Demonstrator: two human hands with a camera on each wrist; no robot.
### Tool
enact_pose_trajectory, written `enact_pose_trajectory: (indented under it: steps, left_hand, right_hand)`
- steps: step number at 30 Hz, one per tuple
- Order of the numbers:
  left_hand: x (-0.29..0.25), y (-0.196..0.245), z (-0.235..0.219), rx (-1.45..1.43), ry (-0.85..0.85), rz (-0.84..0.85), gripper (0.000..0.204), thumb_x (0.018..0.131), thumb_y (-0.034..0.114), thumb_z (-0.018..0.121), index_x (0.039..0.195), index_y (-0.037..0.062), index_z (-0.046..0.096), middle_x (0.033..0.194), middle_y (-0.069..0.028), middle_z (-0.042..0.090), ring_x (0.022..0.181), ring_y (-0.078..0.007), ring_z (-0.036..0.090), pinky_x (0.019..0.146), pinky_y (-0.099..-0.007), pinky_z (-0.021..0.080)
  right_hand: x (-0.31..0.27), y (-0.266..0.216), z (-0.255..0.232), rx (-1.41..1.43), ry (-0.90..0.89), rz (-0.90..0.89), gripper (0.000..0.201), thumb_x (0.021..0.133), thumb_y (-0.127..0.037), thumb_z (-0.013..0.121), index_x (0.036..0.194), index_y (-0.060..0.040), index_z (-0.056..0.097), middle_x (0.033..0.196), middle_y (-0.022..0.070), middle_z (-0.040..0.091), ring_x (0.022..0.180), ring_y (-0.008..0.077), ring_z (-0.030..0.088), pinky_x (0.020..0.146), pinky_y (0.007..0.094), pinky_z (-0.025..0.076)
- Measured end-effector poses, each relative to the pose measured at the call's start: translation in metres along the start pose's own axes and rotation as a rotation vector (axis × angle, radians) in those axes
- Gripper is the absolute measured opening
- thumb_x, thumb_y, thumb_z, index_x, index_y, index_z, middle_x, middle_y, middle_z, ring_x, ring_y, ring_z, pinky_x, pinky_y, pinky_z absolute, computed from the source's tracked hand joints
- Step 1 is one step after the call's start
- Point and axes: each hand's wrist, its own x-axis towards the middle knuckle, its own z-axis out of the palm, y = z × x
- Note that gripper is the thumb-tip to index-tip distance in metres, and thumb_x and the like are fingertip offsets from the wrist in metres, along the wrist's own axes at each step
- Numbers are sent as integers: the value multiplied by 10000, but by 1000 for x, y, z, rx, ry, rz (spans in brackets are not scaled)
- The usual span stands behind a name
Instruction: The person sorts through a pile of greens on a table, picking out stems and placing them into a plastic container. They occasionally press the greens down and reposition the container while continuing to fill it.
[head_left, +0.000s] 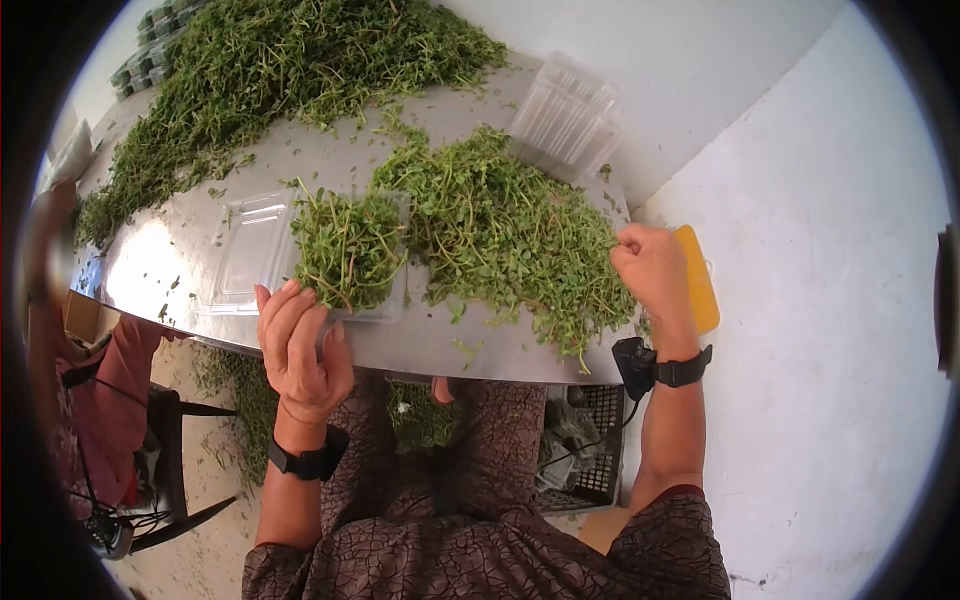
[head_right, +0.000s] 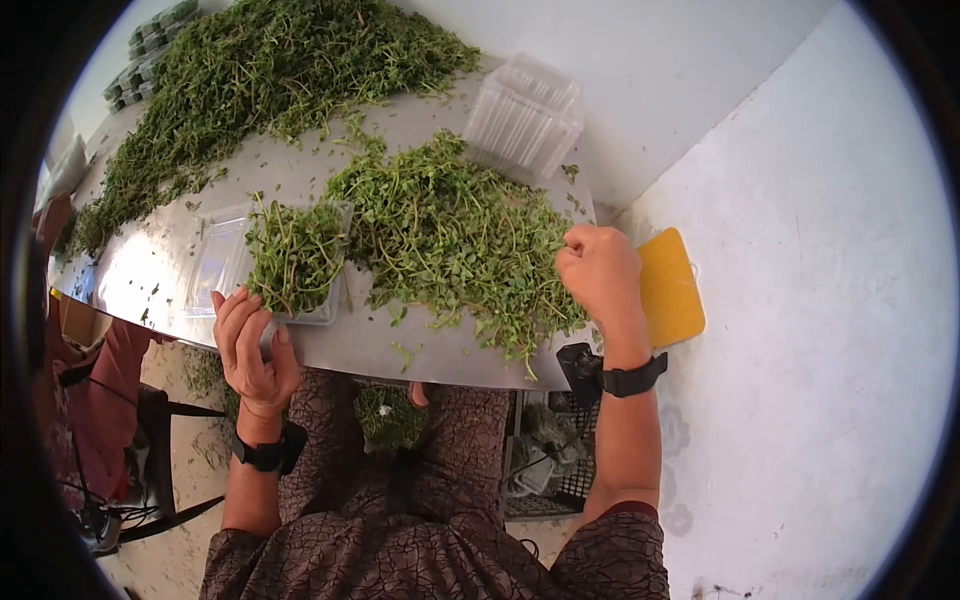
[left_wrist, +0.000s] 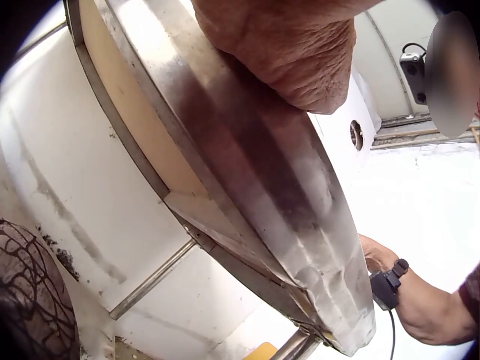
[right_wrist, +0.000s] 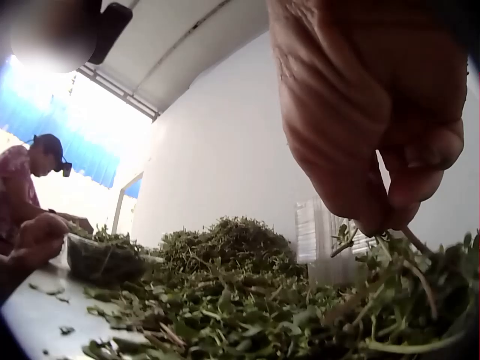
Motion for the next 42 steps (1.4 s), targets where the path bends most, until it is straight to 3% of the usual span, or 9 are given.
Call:
enact_pose_trajectory:
  steps: [4,14,22,29,31,32,34,38,42]
  left_hand:
    - [1,0,1,3,7,9,343,756,-70,583,1094,-9,575,1152,-178,586,1160,-392,548,1091,-603,322]
    - [2,0,1,-4,5,12,351,749,-76,598,1093,-10,578,1155,-176,584,1159,-389,548,1093,-602,322]
    - [3,0,3,0,40,7,338,716,-48,631,1049,3,606,1118,-146,587,1142,-364,561,1095,-572,336]
    - [2,-1,4,5,40,12,333,722,-36,635,1051,3,606,1124,-146,583,1145,-364,558,1093,-575,335]
    - [3,0,2,5,34,10,333,723,-38,635,1052,2,606,1126,-147,583,1145,-365,558,1093,-576,335]
    - [3,0,2,6,28,8,333,725,-40,634,1054,0,605,1127,-148,583,1145,-365,558,1092,-577,336]
    - [3,0,2,1,29,9,334,724,-43,636,1054,-1,604,1129,-149,583,1146,-366,558,1092,-577,336]
    - [3,-1,3,4,36,8,345,716,-52,642,1056,-1,603,1125,-148,584,1147,-367,558,1090,-578,336]
    - [3,-1,3,-9,38,1,345,712,-58,643,1050,0,606,1123,-144,584,1148,-367,558,1090,-577,338]
  right_hand:
    - [-10,-4,-14,62,-46,98,100,729,-106,601,726,-8,623,629,164,578,605,313,599,596,385,466]
    - [-37,-13,-10,-142,-101,20,223,742,-147,641,919,-12,655,734,201,643,733,357,650,688,412,512]
    - [-36,1,20,-321,60,-194,141,707,-134,628,695,-6,570,634,190,596,639,382,622,588,466,491]
    - [-31,12,21,-313,56,-186,90,698,-105,622,691,-19,597,648,200,599,641,390,621,586,460,493]
    - [-32,17,19,-137,84,-140,144,720,-84,620,836,-18,676,595,166,582,580,284,624,570,373,478]
    - [-32,17,15,-138,83,-137,144,720,-84,620,836,-18,676,595,166,582,580,284,624,570,373,478]
    - [-33,14,5,39,47,19,163,759,-59,590,874,11,681,563,82,562,536,151,595,510,301,438]
    - [-32,19,3,271,71,103,186,739,-79,617,888,-8,704,582,129,603,535,211,611,543,318,470]
    - [-33,-2,-13,554,82,248,221,795,-77,613,973,26,695,650,49,645,519,101,591,487,253,433]
